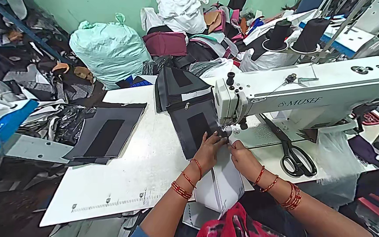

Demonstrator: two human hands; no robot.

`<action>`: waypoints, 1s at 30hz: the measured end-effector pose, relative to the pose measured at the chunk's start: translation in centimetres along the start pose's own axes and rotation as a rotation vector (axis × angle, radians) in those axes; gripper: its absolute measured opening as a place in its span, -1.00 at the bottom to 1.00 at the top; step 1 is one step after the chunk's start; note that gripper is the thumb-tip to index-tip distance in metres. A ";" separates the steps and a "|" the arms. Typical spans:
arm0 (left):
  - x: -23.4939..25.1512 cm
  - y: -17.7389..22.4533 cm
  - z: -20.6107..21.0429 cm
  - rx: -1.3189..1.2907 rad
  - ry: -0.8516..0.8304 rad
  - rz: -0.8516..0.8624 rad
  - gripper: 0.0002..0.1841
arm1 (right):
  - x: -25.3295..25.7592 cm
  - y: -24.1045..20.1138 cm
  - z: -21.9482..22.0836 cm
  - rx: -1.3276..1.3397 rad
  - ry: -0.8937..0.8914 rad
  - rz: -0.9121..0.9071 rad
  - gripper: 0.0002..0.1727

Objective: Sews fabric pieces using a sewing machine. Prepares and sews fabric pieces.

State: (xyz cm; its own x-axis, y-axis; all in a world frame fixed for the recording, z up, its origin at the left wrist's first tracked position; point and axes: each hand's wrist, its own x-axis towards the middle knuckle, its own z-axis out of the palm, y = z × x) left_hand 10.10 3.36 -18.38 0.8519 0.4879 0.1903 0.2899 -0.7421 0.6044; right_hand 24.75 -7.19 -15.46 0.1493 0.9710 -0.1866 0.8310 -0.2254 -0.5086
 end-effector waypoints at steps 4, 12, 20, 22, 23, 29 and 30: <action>0.3 0.0 0.0 0.050 -0.025 0.029 -0.38 | 0.1 -0.2 0.0 -0.037 -0.010 0.000 -0.59; 1.4 -0.8 -0.7 0.078 -0.068 0.014 -0.39 | 1.7 -0.5 -0.9 0.017 -0.077 0.065 -0.54; 2.5 -1.2 -1.4 0.050 -0.060 -0.070 -0.40 | 3.6 -1.1 -1.6 0.021 -0.136 0.130 -0.50; 2.6 -1.2 -1.3 0.041 -0.040 -0.069 -0.41 | 3.7 -1.1 -1.6 0.026 -0.133 0.135 -0.50; 2.5 -1.2 -1.2 0.039 -0.025 -0.060 -0.41 | 3.7 -1.1 -1.5 0.026 -0.128 0.132 -0.50; 2.6 -1.1 -1.0 0.043 -0.027 -0.092 -0.42 | 3.7 -1.3 -1.6 0.027 -0.134 0.144 -0.49; 2.7 -1.0 -1.0 0.047 -0.033 -0.102 -0.42 | 3.9 -1.3 -1.7 0.025 -0.144 0.152 -0.49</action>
State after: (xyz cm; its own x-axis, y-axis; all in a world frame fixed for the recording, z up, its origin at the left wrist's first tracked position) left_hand 11.63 5.90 -17.71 0.8306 0.5470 0.1042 0.3949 -0.7106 0.5824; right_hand 25.15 -3.00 -14.11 0.1920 0.9050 -0.3797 0.7907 -0.3718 -0.4863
